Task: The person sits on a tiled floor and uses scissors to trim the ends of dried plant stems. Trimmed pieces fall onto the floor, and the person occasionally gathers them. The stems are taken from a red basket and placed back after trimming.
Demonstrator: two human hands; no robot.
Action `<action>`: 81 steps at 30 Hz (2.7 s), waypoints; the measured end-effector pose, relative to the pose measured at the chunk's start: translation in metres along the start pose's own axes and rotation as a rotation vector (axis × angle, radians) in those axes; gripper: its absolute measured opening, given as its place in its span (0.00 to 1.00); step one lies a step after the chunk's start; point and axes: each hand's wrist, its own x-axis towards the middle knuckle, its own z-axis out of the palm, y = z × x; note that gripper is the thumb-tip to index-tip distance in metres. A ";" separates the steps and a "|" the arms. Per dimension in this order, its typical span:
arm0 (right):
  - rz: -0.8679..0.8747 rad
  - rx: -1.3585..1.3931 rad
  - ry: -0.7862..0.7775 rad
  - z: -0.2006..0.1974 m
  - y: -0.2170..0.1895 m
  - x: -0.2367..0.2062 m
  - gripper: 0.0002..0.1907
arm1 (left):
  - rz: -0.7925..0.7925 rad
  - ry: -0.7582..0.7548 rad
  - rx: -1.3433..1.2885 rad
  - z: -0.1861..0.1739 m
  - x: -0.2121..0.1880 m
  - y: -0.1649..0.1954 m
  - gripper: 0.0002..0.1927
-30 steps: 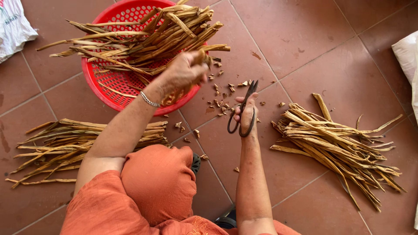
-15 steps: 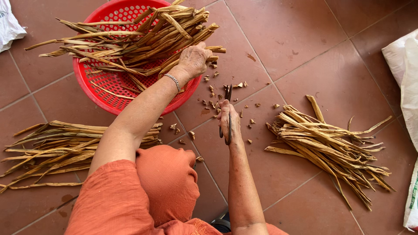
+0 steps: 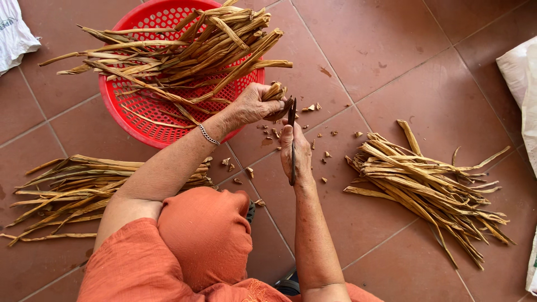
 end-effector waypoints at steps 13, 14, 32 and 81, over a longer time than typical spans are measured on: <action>0.046 -0.058 0.035 0.001 -0.006 -0.002 0.44 | 0.090 -0.009 0.051 0.003 -0.017 0.016 0.06; 0.053 -0.033 0.027 0.002 -0.007 -0.002 0.46 | 0.066 0.004 0.034 0.004 -0.017 0.017 0.06; -0.017 -0.095 0.034 0.008 -0.005 -0.008 0.52 | 0.183 0.038 0.170 0.009 -0.017 0.010 0.08; 0.118 0.298 0.059 -0.006 0.007 -0.004 0.44 | 0.215 0.468 0.546 -0.045 0.035 0.074 0.13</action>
